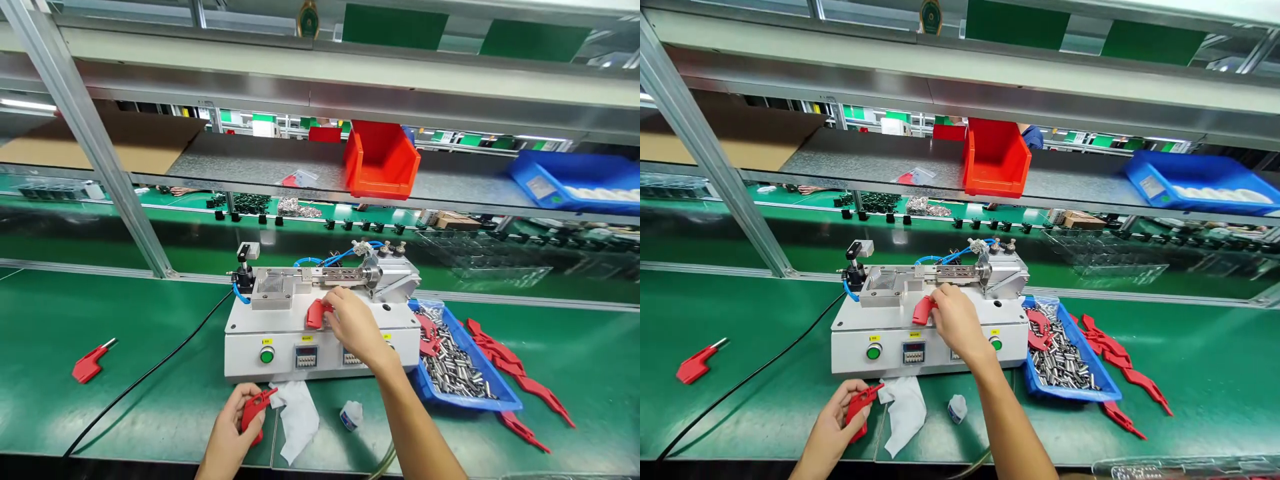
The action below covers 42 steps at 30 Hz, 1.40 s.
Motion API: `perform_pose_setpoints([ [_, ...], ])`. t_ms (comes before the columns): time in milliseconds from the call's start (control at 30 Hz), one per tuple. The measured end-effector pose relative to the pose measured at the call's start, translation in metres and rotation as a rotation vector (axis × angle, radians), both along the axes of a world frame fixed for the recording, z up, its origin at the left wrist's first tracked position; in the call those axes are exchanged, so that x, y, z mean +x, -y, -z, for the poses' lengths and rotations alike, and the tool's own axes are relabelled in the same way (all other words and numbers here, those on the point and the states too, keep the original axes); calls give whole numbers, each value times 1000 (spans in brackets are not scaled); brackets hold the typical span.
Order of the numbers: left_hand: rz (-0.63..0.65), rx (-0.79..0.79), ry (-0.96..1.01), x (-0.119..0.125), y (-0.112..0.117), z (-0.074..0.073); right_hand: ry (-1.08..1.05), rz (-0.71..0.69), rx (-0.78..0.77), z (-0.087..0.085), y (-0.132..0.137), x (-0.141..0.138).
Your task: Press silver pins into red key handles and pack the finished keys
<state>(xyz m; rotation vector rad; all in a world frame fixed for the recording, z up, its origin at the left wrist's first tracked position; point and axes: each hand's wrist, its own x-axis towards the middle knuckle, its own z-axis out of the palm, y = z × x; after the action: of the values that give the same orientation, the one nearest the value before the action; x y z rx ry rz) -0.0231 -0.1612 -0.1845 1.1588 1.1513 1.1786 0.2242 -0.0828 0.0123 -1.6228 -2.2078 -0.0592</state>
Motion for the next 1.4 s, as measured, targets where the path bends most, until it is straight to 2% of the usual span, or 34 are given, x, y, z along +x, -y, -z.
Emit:
perform_pose_setpoints([
  [33,16,32,-50,-4,-4,-11,10,14,-19,7,1,6],
  [100,42,159,-190,-13,-17,-44,-37,5,15,19,3,12],
  [200,-1,476,-434,-19,-53,-114,-210,-6,198,35,16,12],
  [300,-21,754,-736,-11,-104,-178,-379,-24,283,50,50,8],
  [367,-8,797,-1021,0,-137,-204,-452,-46,275,57,78,7],
  [433,8,772,-1218,12,-163,-215,-509,-40,272,63,104,10],
  [500,22,753,-1297,20,-180,-215,-559,12,282,68,125,17],
  [567,32,750,-1323,24,-187,-209,-587,75,288,73,138,27],
  [700,34,776,-1342,22,-184,-195,-632,198,296,83,149,48],
  [833,-37,829,-1292,19,-172,-180,-668,277,332,95,145,57],
  [933,-82,840,-1229,13,-161,-175,-649,323,426,102,134,59],
  [1033,-93,876,-1143,4,-137,-167,-653,410,499,105,116,62],
  [1100,-138,964,-1062,0,-110,-151,-666,435,478,107,105,65],
  [1167,-196,1053,-1004,-1,-80,-125,-681,421,395,112,97,69],
  [1233,-199,1024,-964,1,-57,-97,-740,408,291,118,94,73],
  [1300,-179,957,-937,2,-46,-76,-857,418,211,123,92,77],
  [1400,-100,887,-851,1,-47,-67,-1032,448,154,124,89,80],
])
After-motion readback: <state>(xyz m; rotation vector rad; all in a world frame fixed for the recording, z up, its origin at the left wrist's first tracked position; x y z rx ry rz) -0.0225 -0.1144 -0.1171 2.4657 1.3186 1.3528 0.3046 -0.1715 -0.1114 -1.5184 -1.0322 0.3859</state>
